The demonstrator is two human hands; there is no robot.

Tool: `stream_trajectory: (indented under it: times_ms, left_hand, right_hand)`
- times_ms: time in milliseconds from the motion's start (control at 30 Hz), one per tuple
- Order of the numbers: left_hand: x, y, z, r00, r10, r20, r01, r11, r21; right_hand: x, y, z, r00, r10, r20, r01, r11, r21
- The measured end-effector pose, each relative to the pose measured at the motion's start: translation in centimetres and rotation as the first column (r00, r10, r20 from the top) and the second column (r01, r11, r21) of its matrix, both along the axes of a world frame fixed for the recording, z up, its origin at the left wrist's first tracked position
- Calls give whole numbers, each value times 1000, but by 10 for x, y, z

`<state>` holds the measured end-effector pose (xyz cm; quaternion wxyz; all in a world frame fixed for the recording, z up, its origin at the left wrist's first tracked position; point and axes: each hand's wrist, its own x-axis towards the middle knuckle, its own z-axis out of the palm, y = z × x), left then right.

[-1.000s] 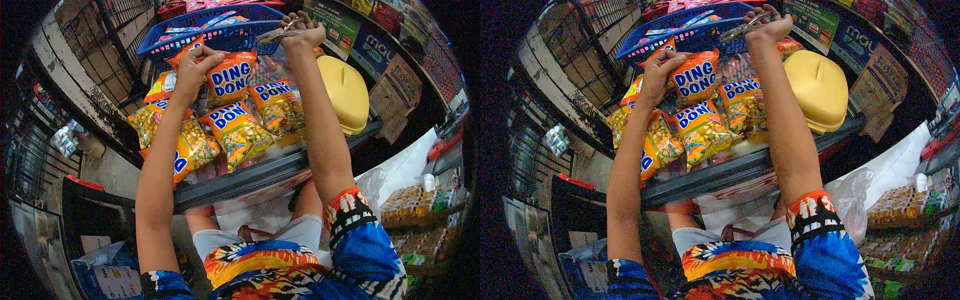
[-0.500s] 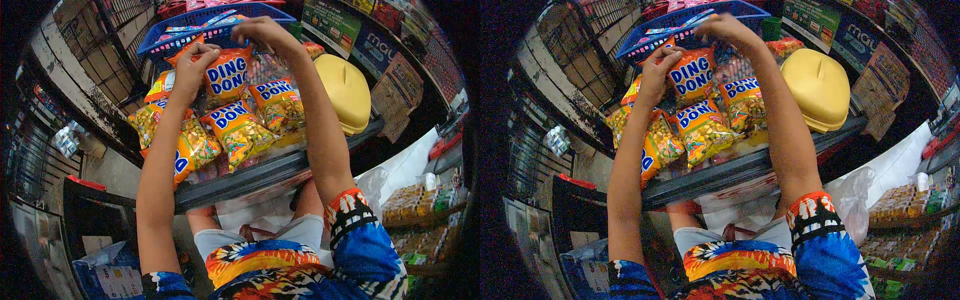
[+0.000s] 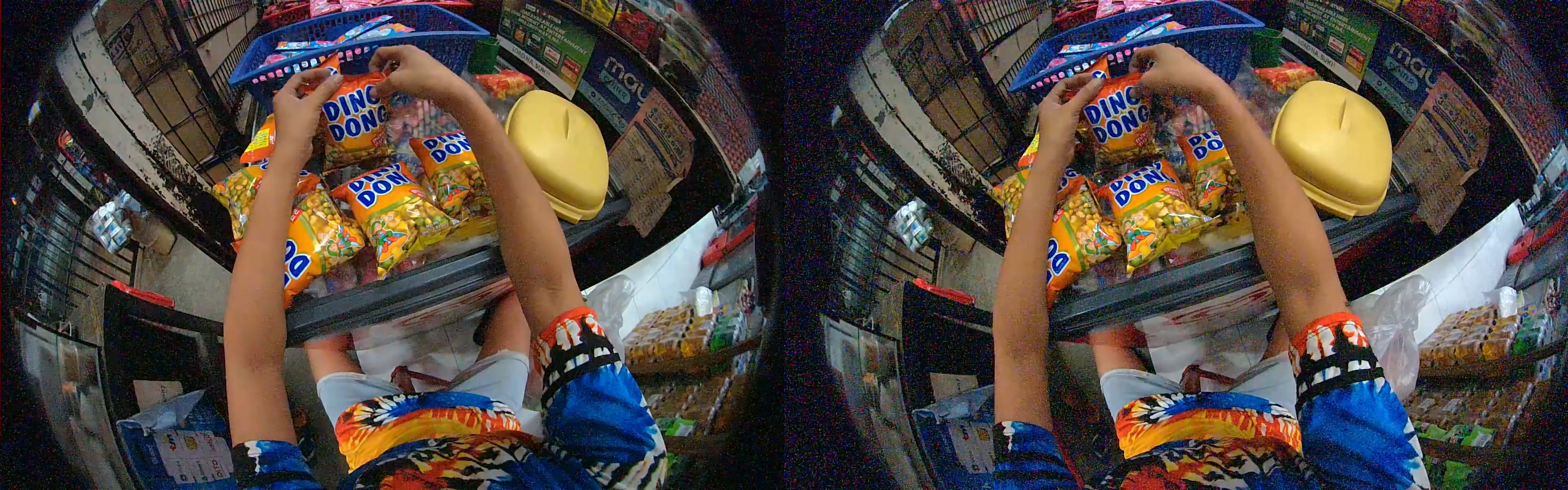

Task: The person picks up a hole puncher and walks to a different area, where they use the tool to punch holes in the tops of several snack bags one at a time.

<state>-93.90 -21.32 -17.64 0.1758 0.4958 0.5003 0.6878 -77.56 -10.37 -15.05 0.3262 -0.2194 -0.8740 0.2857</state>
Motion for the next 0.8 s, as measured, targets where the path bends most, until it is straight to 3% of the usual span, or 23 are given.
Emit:
stream_trajectory:
  times_ms: [167, 233, 267, 333, 367, 400, 433, 467, 500, 533, 567, 600, 633, 667, 700, 800]
  left_hand:
    - [-1, 3, -1, 991, 15, -134, -19, 999, -27]
    - [3, 5, 0, 866, 294, -404, -206, 946, 249]
    - [2, 1, -1, 674, 473, -567, -304, 877, 372]
    - [9, -1, 2, 655, 494, -572, -297, 864, 406]
    - [11, -2, 5, 637, 513, -576, -287, 850, 441]
    - [9, 2, 3, 719, 386, -577, -221, 915, 337]
    - [6, 1, 2, 720, 387, -577, -221, 915, 338]
    - [4, 0, 2, 764, 46, -644, -57, 998, 3]
    - [2, -1, 1, 748, -302, -592, 113, 936, -334]
    - [4, -8, 1, 625, -480, -615, 142, 845, -516]
    - [7, -14, 2, 625, -481, -614, 142, 844, -516]
    - [12, -19, 4, 522, -622, -584, 43, 703, -710]
    - [14, -21, 4, 427, -750, -506, -85, 524, -848]
    - [10, -19, 1, 379, -756, -533, -97, 541, -836]
    - [9, -20, 3, 377, -757, -533, -99, 539, -836]
    - [13, -21, 5, 317, -840, -441, -126, 424, -897]
  right_hand:
    - [0, 3, -2, 1000, -10, -1, 10, 999, -40]
    - [2, -2, 2, 976, -217, 9, 216, 973, 77]
    - [1, 0, 1, 977, -215, 12, 213, 974, 76]
    - [1, 9, -1, 812, -476, -338, 571, 766, 294]
    - [6, 13, -2, 812, -475, -338, 571, 766, 296]
    - [13, 11, 4, 775, -410, -481, 544, 820, 178]
    - [20, 10, 10, 706, -352, -614, 491, 869, 66]
    - [26, 9, 16, 695, -359, -623, 428, 903, -43]
    - [0, -8, 25, 358, -398, -845, 604, 789, -115]
    - [11, 20, 22, 397, -374, -838, 266, 921, -284]
    - [27, 55, 17, 426, -337, -840, -111, 901, -418]
    - [37, 67, 13, 426, -338, -839, -112, 901, -419]
    - [45, 73, 12, 346, -330, -878, -343, 827, -446]
    - [49, 79, 9, 260, -341, -903, -557, 711, -429]
    - [49, 74, 9, 257, -343, -903, -558, 711, -429]
    - [52, 58, 8, -17, -610, -792, -796, 488, -359]
